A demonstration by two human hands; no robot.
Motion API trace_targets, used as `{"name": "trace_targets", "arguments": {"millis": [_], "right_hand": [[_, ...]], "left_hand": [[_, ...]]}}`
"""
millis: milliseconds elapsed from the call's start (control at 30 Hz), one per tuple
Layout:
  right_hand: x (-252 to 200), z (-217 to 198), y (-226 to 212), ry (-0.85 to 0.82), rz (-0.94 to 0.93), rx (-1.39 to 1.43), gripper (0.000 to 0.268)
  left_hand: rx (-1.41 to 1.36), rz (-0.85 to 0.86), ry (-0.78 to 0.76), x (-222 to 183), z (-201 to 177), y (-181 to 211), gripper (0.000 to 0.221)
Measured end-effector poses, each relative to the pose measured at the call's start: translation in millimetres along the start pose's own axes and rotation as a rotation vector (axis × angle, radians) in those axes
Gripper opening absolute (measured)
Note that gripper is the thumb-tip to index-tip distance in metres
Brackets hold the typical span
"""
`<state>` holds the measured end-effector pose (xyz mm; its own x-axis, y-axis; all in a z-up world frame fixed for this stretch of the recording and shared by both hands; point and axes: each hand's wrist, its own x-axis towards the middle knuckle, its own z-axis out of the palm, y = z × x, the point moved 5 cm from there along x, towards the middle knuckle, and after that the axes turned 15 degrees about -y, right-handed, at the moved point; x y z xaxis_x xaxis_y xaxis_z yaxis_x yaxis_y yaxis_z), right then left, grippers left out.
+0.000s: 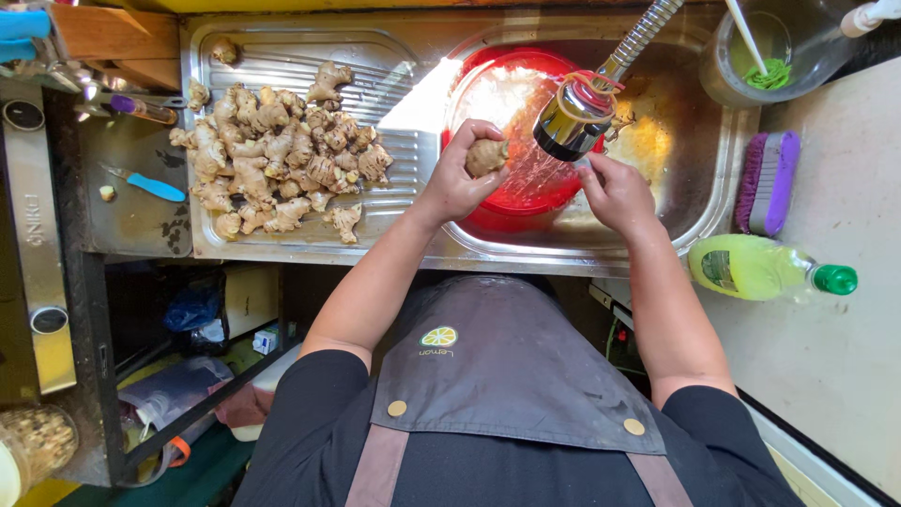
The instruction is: The person washes ginger roots in a red bowl in a sink by hand and with a brush while water runs from a faucet.
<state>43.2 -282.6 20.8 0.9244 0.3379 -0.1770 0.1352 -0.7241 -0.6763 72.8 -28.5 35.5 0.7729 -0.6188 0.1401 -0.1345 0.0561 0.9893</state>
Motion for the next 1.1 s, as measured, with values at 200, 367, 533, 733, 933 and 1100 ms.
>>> {"name": "trace_targets", "arguments": {"millis": [200,367,533,733,933,1100], "right_hand": [[-11,18,-14,0.121,-0.197,0.336,0.018],[-31,22,23,0.101,0.185,0.223,0.027],[-36,48,29,0.17,-0.031,0.573,0.026],[-31,56,11,0.039,-0.054,0.833,0.029],[-34,3,-31,0.074,-0.14,0.412,0.029],[-30,-23,-40,-0.03,-0.079,0.012,0.026]], "left_hand": [[-0.099,-0.092,-0.178,28,16,-1,0.047],[0.038,0.001,-0.203,26,12,2,0.058],[0.249,-0.083,-0.259,32,10,11,0.056],[0.662,0.136,-0.098,30,9,28,0.046],[0.215,-0.163,-0.192,25,14,2,0.048],[0.609,-0.152,-0.279,20,23,1,0.05]]}}
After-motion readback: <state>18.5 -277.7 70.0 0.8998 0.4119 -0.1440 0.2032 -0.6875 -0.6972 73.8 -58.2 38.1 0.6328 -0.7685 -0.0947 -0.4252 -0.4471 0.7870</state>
